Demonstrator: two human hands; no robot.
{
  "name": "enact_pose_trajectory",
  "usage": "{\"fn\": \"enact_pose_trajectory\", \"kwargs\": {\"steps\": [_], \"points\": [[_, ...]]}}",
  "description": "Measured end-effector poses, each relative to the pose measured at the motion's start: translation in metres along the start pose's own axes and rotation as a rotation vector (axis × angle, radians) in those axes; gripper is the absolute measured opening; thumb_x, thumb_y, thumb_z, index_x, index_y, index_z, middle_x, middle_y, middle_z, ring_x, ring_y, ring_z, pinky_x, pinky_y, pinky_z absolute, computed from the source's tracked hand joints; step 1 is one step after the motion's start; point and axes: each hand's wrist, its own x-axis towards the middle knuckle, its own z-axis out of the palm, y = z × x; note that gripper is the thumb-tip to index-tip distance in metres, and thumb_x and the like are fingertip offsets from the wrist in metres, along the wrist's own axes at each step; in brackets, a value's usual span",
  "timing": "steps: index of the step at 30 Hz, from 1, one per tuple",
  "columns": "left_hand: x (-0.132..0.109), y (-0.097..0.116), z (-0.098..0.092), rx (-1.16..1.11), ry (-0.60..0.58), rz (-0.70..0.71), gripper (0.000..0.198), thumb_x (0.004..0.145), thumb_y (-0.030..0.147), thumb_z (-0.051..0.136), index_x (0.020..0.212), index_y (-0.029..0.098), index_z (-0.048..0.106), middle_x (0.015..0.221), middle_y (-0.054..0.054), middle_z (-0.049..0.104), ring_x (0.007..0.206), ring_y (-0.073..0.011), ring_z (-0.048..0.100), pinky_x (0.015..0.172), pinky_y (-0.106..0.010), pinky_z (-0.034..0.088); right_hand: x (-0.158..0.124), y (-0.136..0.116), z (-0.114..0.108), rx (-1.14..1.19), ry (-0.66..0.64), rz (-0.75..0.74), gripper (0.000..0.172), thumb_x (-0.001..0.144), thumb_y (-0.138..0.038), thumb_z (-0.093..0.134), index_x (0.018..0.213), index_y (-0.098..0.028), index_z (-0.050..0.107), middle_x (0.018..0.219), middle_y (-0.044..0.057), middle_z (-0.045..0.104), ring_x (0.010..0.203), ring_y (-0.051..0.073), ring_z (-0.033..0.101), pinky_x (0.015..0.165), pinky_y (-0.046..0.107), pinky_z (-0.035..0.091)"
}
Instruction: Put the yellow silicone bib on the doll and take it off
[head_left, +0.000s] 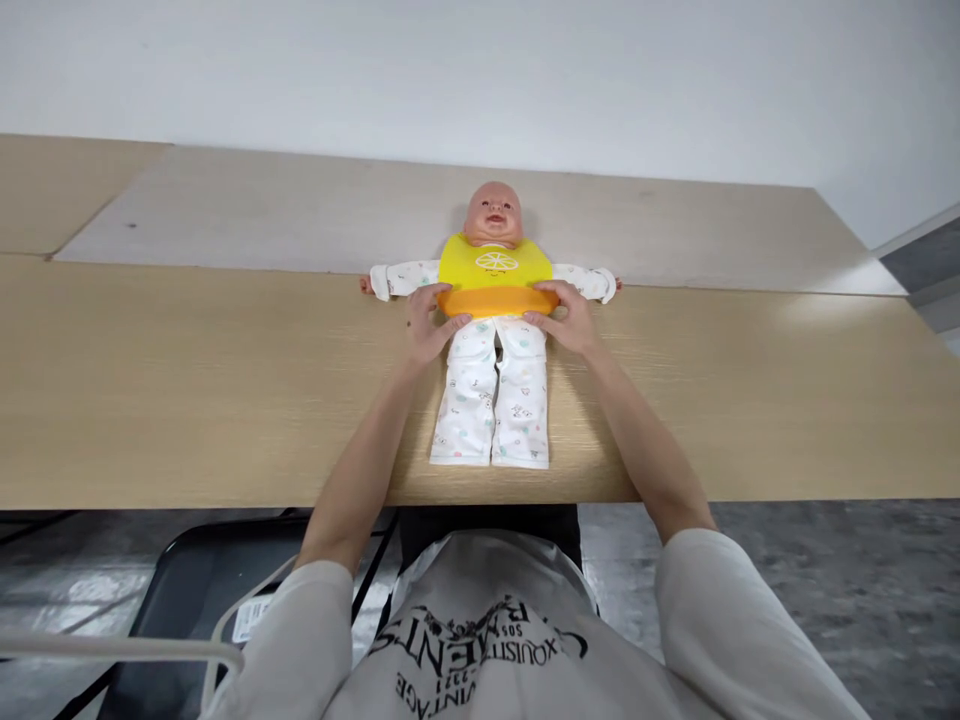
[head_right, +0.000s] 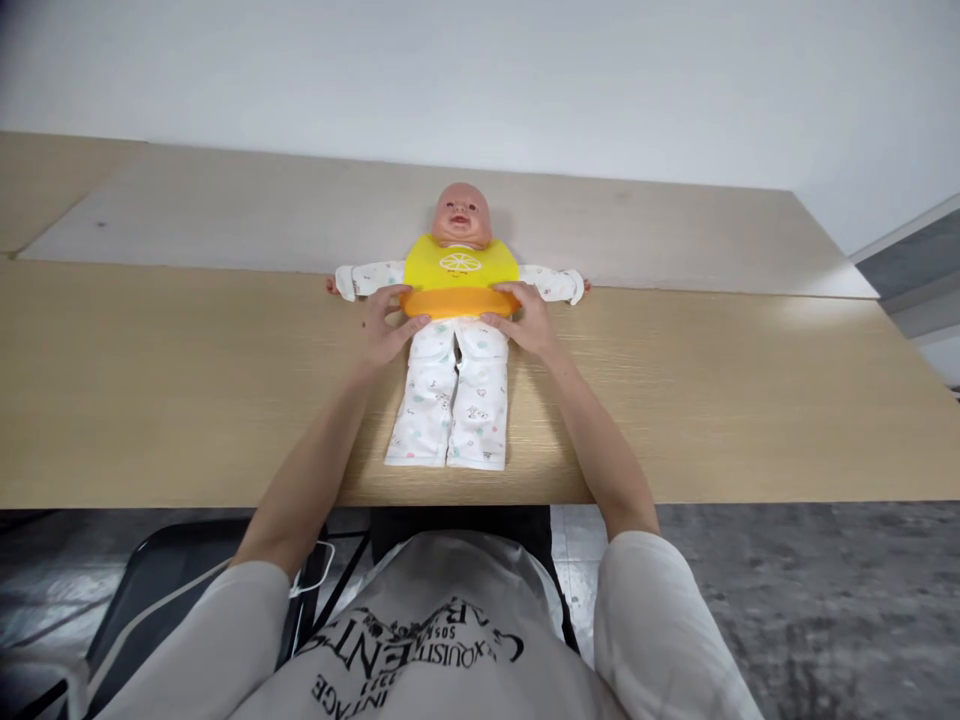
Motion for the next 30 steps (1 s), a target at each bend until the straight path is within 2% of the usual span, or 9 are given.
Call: {"fn": "enact_pose_trajectory", "kwargs": {"steps": [6,11,16,21,26,30], "points": [[0.003,0.0,-0.001,0.069,0.045,0.017,0.064,0.072,0.07,0.071,0.116,0.024,0.06,0.12,-0.012,0.062,0.116,-0.0281,0.057,0.09,-0.041,0.055,-0.001,-0.002,0.0,-0.009,0.016,-0.002,0.062,0.07,-0.074,0.071,0.105,-0.023,0.065,0.11,0.008,0.066,0.106,0.026,0.059,0.101,0.048,0.045],[0.003,-0.003,-0.001,0.117,0.096,0.089,0.071,0.071,0.075,0.068,0.114,0.02,0.062,0.113,-0.013,0.066,0.11,-0.0288,0.059,0.091,-0.044,0.053,-0.001,0.003,0.001,-0.012,0.021,-0.043,0.057,0.073,-0.068,0.072,0.105,-0.022,0.065,0.11,0.008,0.066,0.106,0.025,0.06,0.1,0.046,0.046],[-0.001,-0.009,0.001,0.106,0.043,0.023,0.076,0.071,0.075,0.068,0.12,0.018,0.058,0.122,-0.014,0.062,0.116,-0.0287,0.057,0.087,-0.042,0.055,-0.002,0.007,0.001,-0.021,0.01,-0.068,0.063,0.074,-0.071,0.07,0.108,-0.018,0.065,0.111,0.009,0.066,0.105,0.023,0.06,0.097,0.043,0.047],[-0.004,-0.011,0.003,0.077,0.045,0.011,0.071,0.074,0.072,0.067,0.121,0.02,0.058,0.123,-0.013,0.06,0.117,-0.028,0.056,0.088,-0.042,0.056,-0.004,0.009,0.001,-0.036,0.002,-0.081,0.063,0.077,-0.073,0.066,0.11,-0.019,0.064,0.114,0.009,0.065,0.109,0.022,0.06,0.1,0.043,0.046],[-0.006,-0.005,0.003,0.051,0.041,0.064,0.068,0.077,0.07,0.067,0.123,0.02,0.057,0.136,-0.016,0.05,0.127,-0.0299,0.052,0.09,-0.042,0.056,-0.005,0.003,0.003,-0.116,0.023,-0.154,0.061,0.081,-0.072,0.062,0.112,-0.02,0.065,0.124,0.01,0.062,0.12,0.023,0.055,0.109,0.047,0.04],[-0.007,0.0,0.006,0.026,-0.002,0.056,0.07,0.078,0.07,0.065,0.129,0.023,0.054,0.144,-0.016,0.041,0.136,-0.0335,0.044,0.091,-0.044,0.057,-0.004,-0.007,0.007,-0.194,0.044,-0.155,0.063,0.082,-0.073,0.06,0.114,-0.02,0.065,0.129,0.011,0.059,0.124,0.024,0.052,0.111,0.05,0.037]]}}
